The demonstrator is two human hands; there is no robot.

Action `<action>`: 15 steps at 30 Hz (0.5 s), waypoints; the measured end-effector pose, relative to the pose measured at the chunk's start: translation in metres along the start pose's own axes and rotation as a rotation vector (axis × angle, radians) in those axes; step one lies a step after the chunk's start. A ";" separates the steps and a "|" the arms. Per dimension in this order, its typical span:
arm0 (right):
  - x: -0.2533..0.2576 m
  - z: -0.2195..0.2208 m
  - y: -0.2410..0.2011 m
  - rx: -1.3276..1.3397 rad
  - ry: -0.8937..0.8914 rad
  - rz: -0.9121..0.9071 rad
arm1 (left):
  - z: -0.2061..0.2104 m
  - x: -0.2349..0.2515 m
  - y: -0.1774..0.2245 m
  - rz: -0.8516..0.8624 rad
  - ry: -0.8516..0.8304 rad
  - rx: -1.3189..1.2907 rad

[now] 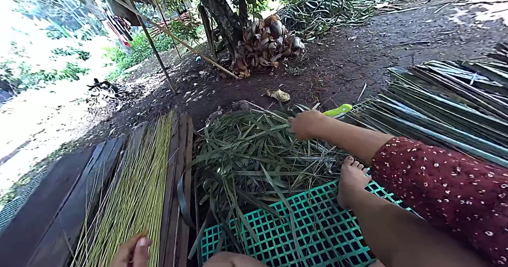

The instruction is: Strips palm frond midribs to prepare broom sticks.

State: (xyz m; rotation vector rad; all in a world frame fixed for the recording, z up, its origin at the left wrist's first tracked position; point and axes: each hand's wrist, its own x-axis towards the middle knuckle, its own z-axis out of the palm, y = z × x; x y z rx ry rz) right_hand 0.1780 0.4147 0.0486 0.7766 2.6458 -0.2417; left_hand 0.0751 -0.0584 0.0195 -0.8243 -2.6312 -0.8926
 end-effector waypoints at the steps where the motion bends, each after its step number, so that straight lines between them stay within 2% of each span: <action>1: -0.004 0.003 -0.014 0.058 -0.005 -0.123 | 0.016 0.003 0.011 0.026 0.027 -0.063; 3: -0.021 0.008 -0.037 0.318 -0.079 -0.455 | 0.048 0.009 0.050 0.040 0.069 -0.193; 5: -0.046 0.022 -0.059 0.773 -0.254 -0.744 | 0.077 0.013 0.084 0.077 0.088 -0.300; 7: -0.066 0.038 -0.077 1.160 -0.371 -0.872 | 0.098 0.013 0.116 0.133 0.069 -0.385; 10: -0.085 0.052 -0.085 1.485 -0.245 -0.822 | 0.110 0.008 0.140 0.186 0.053 -0.483; 15: -0.085 0.033 -0.036 1.779 0.265 -0.600 | 0.095 -0.011 0.114 0.194 0.056 -0.426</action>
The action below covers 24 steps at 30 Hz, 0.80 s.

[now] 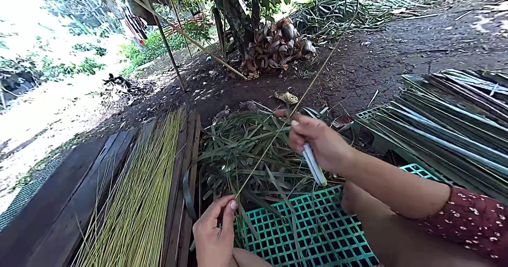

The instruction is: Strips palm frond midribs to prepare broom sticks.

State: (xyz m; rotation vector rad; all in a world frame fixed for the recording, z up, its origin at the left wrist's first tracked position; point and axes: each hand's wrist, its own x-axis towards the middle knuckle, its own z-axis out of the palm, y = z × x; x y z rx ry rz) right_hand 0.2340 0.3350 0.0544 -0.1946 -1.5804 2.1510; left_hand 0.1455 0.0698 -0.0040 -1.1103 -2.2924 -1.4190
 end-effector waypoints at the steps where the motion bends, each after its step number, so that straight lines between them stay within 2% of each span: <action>1: 0.001 -0.009 -0.005 0.012 0.053 -0.033 | -0.004 -0.004 -0.003 0.004 0.007 0.013; 3: -0.004 -0.013 -0.007 -0.009 0.028 -0.022 | -0.005 -0.010 -0.002 0.037 0.041 0.048; 5: -0.015 -0.003 -0.003 -0.086 -0.142 0.073 | 0.002 -0.010 0.008 0.078 0.093 0.066; 8: -0.029 0.017 0.002 -0.216 -0.489 0.216 | 0.017 -0.005 0.028 0.112 0.157 0.070; 10: -0.036 0.028 0.005 -0.279 -0.618 0.257 | 0.027 -0.003 0.040 0.121 0.201 0.045; 12: -0.042 0.035 0.009 -0.331 -0.667 0.250 | 0.035 -0.003 0.047 0.144 0.251 0.020; 16: -0.046 0.036 0.010 -0.395 -0.605 0.107 | 0.043 -0.001 0.055 0.238 0.340 0.083; 20: -0.049 0.034 0.008 -0.425 -0.532 0.000 | 0.040 0.003 0.057 0.308 0.330 0.127; 24: -0.040 0.022 -0.002 -0.393 -0.278 -0.078 | 0.034 0.000 0.052 0.323 0.323 0.134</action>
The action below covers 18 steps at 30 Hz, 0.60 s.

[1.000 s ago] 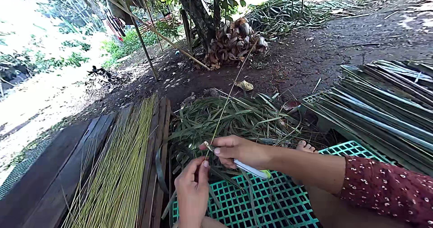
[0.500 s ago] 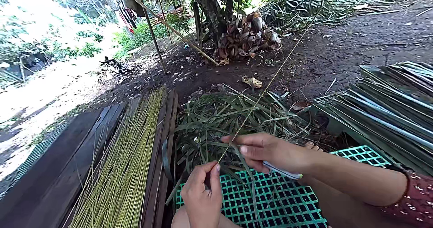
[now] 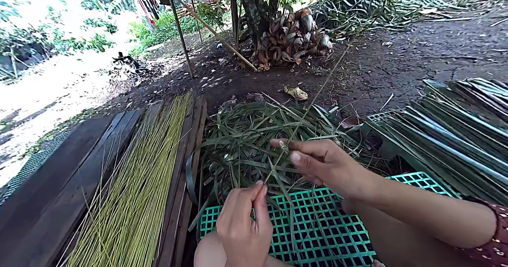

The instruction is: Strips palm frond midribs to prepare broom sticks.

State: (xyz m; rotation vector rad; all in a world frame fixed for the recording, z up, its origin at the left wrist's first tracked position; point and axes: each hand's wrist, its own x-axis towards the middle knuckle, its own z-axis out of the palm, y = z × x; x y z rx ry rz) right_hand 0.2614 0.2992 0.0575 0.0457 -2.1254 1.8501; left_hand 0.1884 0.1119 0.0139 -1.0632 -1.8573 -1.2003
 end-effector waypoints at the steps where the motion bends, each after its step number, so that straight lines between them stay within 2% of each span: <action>1: 0.002 -0.007 0.000 0.018 0.068 -0.008 | -0.002 -0.002 -0.001 -0.005 -0.002 -0.003; 7: 0.012 -0.045 0.000 0.230 0.387 -0.033 | -0.026 -0.016 -0.018 -0.014 -0.088 0.020; 9: 0.012 -0.041 0.001 0.249 0.352 0.001 | -0.028 -0.017 -0.021 -0.012 -0.112 0.029; 14: 0.006 -0.010 -0.001 0.265 -0.103 0.169 | -0.027 -0.018 -0.026 0.010 -0.124 0.044; 16: 0.008 -0.011 0.000 0.258 -0.058 0.156 | -0.034 -0.020 -0.029 0.012 -0.127 0.046; 18: 0.012 -0.028 0.003 0.246 0.133 0.084 | -0.048 -0.024 -0.038 0.012 -0.135 0.058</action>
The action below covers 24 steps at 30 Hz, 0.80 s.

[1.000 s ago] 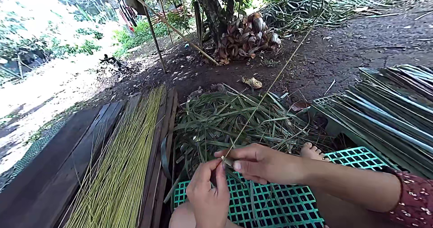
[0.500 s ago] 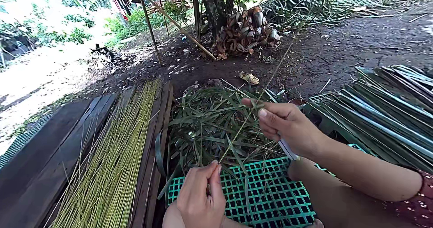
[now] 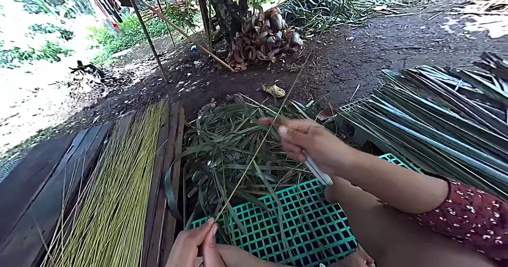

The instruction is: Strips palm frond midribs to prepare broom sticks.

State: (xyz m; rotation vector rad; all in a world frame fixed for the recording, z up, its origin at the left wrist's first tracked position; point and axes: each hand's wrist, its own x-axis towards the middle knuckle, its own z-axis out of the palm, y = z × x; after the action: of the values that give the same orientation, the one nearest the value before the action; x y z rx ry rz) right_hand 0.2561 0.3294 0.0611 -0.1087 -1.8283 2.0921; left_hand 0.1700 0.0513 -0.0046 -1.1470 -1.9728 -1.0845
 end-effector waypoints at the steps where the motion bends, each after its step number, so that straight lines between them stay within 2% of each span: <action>1: 0.003 -0.010 -0.003 0.015 0.111 -0.038 | -0.008 -0.003 -0.007 0.008 -0.007 0.004; 4: 0.004 -0.028 -0.006 0.096 0.324 -0.116 | -0.022 -0.010 -0.026 0.017 -0.082 0.029; 7: 0.006 -0.027 -0.004 0.090 0.307 -0.148 | -0.017 0.000 -0.021 -0.068 -0.218 0.063; 9: 0.005 -0.016 -0.002 0.045 0.194 -0.145 | -0.006 0.016 -0.009 -0.094 -0.261 0.035; 14: -0.006 0.020 0.006 -0.007 -0.199 0.006 | 0.035 0.046 0.029 -0.018 -0.044 -0.031; 16: -0.010 0.026 0.009 -0.064 -0.384 0.022 | 0.042 0.050 0.038 -0.010 0.013 -0.047; 18: -0.012 0.029 0.010 -0.095 -0.481 0.020 | 0.045 0.050 0.041 0.003 0.040 -0.073; 20: -0.012 0.024 0.010 -0.109 -0.419 -0.032 | 0.041 0.046 0.039 -0.013 0.010 -0.118; 24: -0.002 -0.008 0.002 0.002 0.018 -0.183 | 0.011 0.033 0.029 -0.139 -0.171 -0.249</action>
State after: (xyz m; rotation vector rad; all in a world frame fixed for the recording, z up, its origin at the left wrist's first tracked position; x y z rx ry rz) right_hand 0.2600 0.3365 0.0579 0.0392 -1.7553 1.9602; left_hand 0.1800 0.0828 0.0267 -1.2837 -2.1183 -1.3763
